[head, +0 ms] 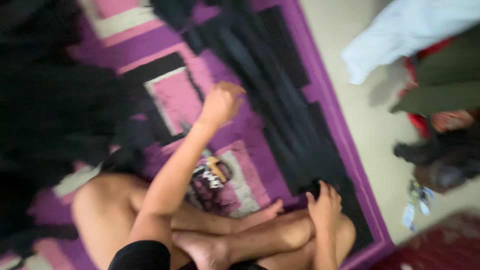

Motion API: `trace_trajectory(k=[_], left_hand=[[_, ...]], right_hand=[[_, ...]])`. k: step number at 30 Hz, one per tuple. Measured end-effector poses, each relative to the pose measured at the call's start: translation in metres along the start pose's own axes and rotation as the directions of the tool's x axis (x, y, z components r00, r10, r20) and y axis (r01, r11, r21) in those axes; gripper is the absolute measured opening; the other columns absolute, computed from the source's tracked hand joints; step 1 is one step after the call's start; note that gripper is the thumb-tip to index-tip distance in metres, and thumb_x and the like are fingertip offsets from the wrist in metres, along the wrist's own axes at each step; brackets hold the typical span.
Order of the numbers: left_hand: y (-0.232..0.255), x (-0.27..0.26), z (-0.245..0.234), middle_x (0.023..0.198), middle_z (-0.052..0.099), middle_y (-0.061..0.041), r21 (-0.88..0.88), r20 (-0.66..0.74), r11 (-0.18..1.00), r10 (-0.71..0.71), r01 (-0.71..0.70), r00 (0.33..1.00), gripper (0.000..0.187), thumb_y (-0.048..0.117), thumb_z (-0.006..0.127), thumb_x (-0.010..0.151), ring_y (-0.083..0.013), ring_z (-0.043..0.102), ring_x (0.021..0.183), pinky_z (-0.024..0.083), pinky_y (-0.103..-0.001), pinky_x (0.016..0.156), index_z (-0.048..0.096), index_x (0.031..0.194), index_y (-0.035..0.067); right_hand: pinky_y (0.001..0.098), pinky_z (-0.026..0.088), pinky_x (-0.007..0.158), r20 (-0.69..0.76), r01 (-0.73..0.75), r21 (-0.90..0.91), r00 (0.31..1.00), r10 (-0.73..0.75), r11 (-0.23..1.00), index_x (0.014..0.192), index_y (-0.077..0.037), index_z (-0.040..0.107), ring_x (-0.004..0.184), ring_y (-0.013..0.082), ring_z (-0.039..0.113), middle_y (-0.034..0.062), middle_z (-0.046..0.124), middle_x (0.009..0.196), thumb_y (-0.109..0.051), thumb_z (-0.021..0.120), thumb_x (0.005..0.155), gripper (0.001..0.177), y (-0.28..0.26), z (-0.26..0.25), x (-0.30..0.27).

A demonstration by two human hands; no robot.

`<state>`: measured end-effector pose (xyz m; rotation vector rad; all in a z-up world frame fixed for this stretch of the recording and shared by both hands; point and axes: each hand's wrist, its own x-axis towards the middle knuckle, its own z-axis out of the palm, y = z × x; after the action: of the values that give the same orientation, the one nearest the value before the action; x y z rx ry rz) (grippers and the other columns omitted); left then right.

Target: The person sits on a patterned rug and uses scissors to cut a long strip of black fabric into smaller, uniform pieces. They repeatedly pick up the fabric, cut a section, and place the cut piece onto a growing pile on the floor.

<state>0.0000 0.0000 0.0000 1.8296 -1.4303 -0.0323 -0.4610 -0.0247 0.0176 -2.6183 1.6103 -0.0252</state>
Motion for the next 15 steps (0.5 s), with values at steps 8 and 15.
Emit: trace_trajectory(k=[8, 15], left_hand=[[0.011, -0.161, -0.189, 0.089, 0.076, -0.013, 0.011, -0.218, 0.651, -0.739, 0.759, 0.637, 0.025, 0.030, 0.078, 0.086, -0.0343, 0.073, 0.083, 0.055, -0.045, 0.076, 0.079, 0.102, 0.011], [-0.072, -0.235, -0.252, 0.091, 0.076, -0.017, -0.409, -0.394, 0.284, -0.912, 0.867, 0.114, 0.043, 0.041, 0.078, 0.090, -0.0315, 0.077, 0.086, 0.057, -0.042, 0.080, 0.075, 0.110, 0.003]], right_hand=[[0.0399, 0.054, 0.089, 0.164, 0.243, 0.694, 0.863, -0.478, 0.677, 0.114, -0.003, 0.070, 0.104, 0.0339, 0.070, 0.0150, 0.072, 0.111, -0.016, 0.074, 0.084, 0.033, -0.216, 0.006, -0.026], [0.0426, 0.052, 0.097, 0.035, 0.564, 0.725, 0.542, -0.840, 0.395, 0.114, -0.001, 0.069, 0.111, 0.0369, 0.065, 0.0178, 0.070, 0.116, -0.009, 0.071, 0.091, 0.025, -0.401, 0.006, -0.010]])
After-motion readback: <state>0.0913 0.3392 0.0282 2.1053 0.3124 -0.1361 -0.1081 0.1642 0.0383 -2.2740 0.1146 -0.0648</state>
